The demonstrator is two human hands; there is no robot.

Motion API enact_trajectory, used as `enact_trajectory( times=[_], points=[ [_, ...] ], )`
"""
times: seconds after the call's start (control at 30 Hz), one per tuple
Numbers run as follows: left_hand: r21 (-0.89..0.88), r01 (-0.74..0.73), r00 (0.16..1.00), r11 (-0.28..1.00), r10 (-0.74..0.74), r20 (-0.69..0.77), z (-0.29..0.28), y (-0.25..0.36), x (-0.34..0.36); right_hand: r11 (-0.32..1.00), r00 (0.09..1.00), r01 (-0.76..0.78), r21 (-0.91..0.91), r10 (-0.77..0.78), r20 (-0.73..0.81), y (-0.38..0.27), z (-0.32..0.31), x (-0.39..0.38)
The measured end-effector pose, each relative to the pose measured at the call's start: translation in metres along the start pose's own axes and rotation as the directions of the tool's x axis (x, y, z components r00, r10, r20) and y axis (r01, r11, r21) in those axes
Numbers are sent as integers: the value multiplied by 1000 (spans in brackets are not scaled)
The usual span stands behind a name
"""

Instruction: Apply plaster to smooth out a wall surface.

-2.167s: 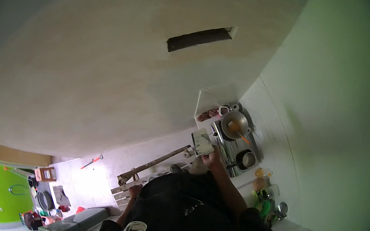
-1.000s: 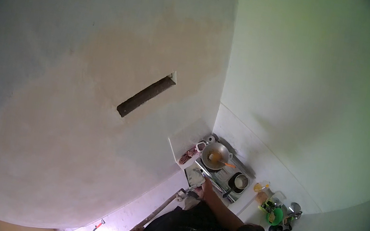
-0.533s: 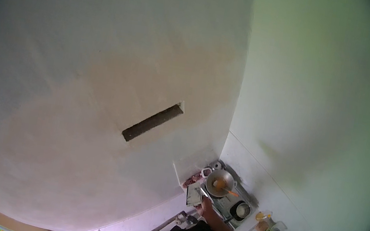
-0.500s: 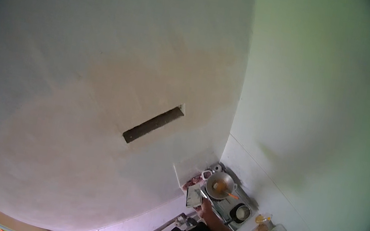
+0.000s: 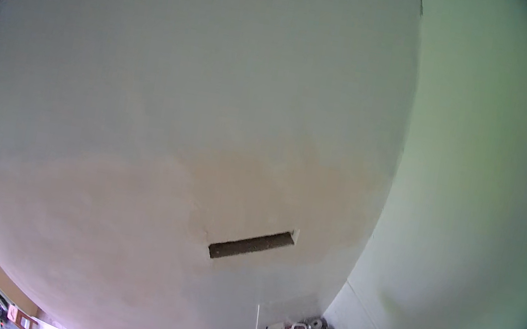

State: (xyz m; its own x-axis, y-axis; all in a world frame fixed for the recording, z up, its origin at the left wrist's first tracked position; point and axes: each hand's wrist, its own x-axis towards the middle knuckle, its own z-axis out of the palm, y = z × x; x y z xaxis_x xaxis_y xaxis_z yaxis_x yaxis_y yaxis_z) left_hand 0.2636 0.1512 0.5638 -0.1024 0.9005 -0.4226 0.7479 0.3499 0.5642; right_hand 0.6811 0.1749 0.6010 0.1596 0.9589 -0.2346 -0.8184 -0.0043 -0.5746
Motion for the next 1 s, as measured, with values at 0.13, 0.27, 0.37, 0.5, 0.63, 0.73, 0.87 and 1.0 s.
enact_trajectory(
  times=[0.13,0.27,0.37,0.5,0.63,0.73,0.87,1.0],
  points=[
    [-27,17,1000,999,-17,-3,7,-2,-7,992,986,-119,46,124,-115,-26,18,-1],
    [-66,56,997,996,-59,-42,12,-19,-19,985,978,-172,13,172,-117,-33,26,13],
    [-95,122,989,988,-129,-71,19,-43,-39,975,970,-222,-13,220,-107,-27,35,21],
    [-113,217,970,970,-227,-84,29,-76,-74,966,964,-256,-45,251,-88,-17,47,29],
    [-112,326,936,939,-337,-100,42,-113,-114,953,955,-294,-73,291,-51,-1,65,37],
    [-122,396,904,910,-410,-124,55,-137,-143,938,942,-336,-86,335,-27,16,86,44],
    [-665,161,845,730,-450,-288,55,-148,-151,929,931,-365,-60,365,-14,28,113,26],
    [-754,-398,763,522,-268,-588,-33,-98,-118,900,906,-423,-106,423,-33,45,136,13]
  ],
)
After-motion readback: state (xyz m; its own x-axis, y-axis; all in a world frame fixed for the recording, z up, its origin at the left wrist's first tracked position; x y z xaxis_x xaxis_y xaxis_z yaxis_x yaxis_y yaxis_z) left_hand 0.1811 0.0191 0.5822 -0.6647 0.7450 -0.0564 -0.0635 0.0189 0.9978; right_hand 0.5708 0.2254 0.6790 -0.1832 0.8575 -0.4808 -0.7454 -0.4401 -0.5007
